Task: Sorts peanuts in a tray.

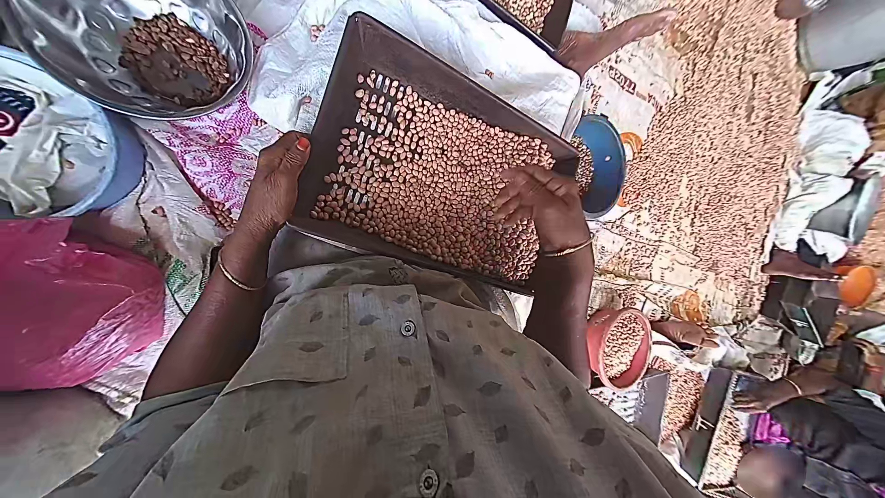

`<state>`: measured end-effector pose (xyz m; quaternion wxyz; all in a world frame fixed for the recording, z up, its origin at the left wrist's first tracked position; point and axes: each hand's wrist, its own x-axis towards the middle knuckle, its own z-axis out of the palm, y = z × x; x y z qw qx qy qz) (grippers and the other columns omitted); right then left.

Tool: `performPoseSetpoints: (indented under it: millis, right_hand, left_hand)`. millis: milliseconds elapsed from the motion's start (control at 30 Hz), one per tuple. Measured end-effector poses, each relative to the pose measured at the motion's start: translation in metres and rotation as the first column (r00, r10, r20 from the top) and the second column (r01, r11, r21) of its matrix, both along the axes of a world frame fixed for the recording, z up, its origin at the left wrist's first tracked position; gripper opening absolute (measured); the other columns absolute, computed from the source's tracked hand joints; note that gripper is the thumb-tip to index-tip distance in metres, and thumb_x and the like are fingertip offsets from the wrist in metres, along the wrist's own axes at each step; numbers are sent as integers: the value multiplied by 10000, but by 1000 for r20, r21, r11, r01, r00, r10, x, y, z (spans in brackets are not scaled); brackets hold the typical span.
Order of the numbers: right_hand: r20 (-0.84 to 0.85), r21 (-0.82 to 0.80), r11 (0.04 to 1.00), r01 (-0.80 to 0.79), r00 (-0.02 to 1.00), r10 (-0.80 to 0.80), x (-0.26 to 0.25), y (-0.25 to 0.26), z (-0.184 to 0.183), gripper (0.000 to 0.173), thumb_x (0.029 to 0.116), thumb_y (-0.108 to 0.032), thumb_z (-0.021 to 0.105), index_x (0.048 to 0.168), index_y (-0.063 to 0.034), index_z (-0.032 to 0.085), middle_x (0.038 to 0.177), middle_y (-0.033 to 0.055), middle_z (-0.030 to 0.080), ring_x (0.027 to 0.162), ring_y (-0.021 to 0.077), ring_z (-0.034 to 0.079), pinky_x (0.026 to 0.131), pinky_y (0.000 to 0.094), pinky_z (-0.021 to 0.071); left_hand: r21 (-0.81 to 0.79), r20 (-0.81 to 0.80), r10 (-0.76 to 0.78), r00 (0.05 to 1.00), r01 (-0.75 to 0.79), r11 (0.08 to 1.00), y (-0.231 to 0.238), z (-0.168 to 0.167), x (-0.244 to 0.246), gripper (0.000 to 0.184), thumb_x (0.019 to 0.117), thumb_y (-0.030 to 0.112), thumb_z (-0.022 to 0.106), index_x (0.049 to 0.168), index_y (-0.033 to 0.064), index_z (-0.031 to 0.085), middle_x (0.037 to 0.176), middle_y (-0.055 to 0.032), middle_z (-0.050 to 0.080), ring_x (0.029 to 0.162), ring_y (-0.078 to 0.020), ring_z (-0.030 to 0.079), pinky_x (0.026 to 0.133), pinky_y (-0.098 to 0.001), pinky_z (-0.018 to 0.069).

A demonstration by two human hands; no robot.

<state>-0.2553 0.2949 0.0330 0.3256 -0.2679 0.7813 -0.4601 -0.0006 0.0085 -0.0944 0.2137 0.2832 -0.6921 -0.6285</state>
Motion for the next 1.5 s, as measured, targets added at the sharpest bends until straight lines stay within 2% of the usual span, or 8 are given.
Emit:
performPoseSetpoints:
  millis: [200, 333, 533, 733, 900, 1067, 1200, 1500]
  right_hand:
    - [-1, 256, 883, -394, 913, 408, 66, -24, -51, 440, 1064, -168, 538, 1481, -34, 490, 901, 153, 677, 662, 181, 624, 621, 362, 552]
    - [231, -91, 978, -186, 952, 202, 88, -73, -80, 603, 1060, -138, 482, 1611, -35, 259, 1550, 226, 422, 1280, 280, 601, 1020, 436, 566]
    - [244, -287, 923, 255, 952, -187, 50, -66, -57, 335, 1066, -68, 411, 1383, 13, 484, 1304, 153, 628, 1063, 274, 718, 862, 447, 635]
    - [-127, 249, 968, 41, 992, -10, 26, 8, -30, 292, 1099, -152, 437, 1276, 9, 604, 712, 75, 668, 461, 139, 615, 416, 304, 546]
    - [-126, 329, 942, -68, 985, 115, 36, -8, -53, 447, 1089, -185, 473, 1507, -33, 438, 998, 213, 713, 691, 270, 740, 647, 457, 649]
    - [138, -106, 994, -8, 990, 23, 64, -87, -77, 551, 1067, -138, 460, 1594, -74, 314, 1596, 189, 364, 1230, 276, 631, 902, 436, 619]
    - [150, -319, 940, 120, 986, -75, 57, -93, -69, 492, 1050, -80, 479, 1528, -4, 389, 1516, 181, 457, 1247, 266, 629, 940, 425, 612]
    - [34, -87, 993, 78, 997, -75, 33, -22, -59, 242, 1063, -69, 441, 1153, 37, 638, 1025, 96, 733, 821, 166, 746, 736, 341, 649]
  left_hand:
    - [-7, -7, 4, 1000, -4, 1000, 1, 3, -1, 363, 1114, 291, 320, 1108, 91, 623, 920, 101, 608, 856, 108, 592, 822, -138, 510]
    - [2, 20, 0, 1000, 0, 1000, 0, 1, 0, 381, 1112, 325, 321, 1133, 102, 629, 935, 68, 624, 871, 66, 609, 831, -185, 522]
    - [15, -14, 8, 1000, -8, 1000, 1, 1, 1, 365, 1114, 326, 328, 1075, 116, 624, 895, 82, 608, 838, 68, 605, 802, -174, 524]
    - [21, -11, 1, 1000, -1, 1000, 0, -1, -1, 369, 1115, 326, 325, 1096, 119, 630, 912, 88, 618, 848, 70, 608, 810, -180, 530]
    - [-4, -1, 0, 1000, 0, 1000, 1, 2, -1, 360, 1112, 305, 319, 1078, 113, 622, 905, 100, 595, 849, 96, 588, 816, -151, 507]
    - [6, -5, 4, 1000, -4, 1000, 1, 2, -2, 358, 1111, 320, 326, 1066, 113, 615, 894, 96, 592, 841, 85, 592, 812, -167, 515]
    - [7, -1, 14, 1000, -14, 1000, 2, 2, 1, 378, 1114, 325, 325, 1090, 99, 627, 904, 80, 607, 841, 78, 599, 809, -169, 520]
    - [24, -7, 11, 1000, -11, 1000, 0, 0, -2, 353, 1111, 314, 335, 1075, 107, 618, 888, 93, 597, 835, 81, 598, 808, -171, 523]
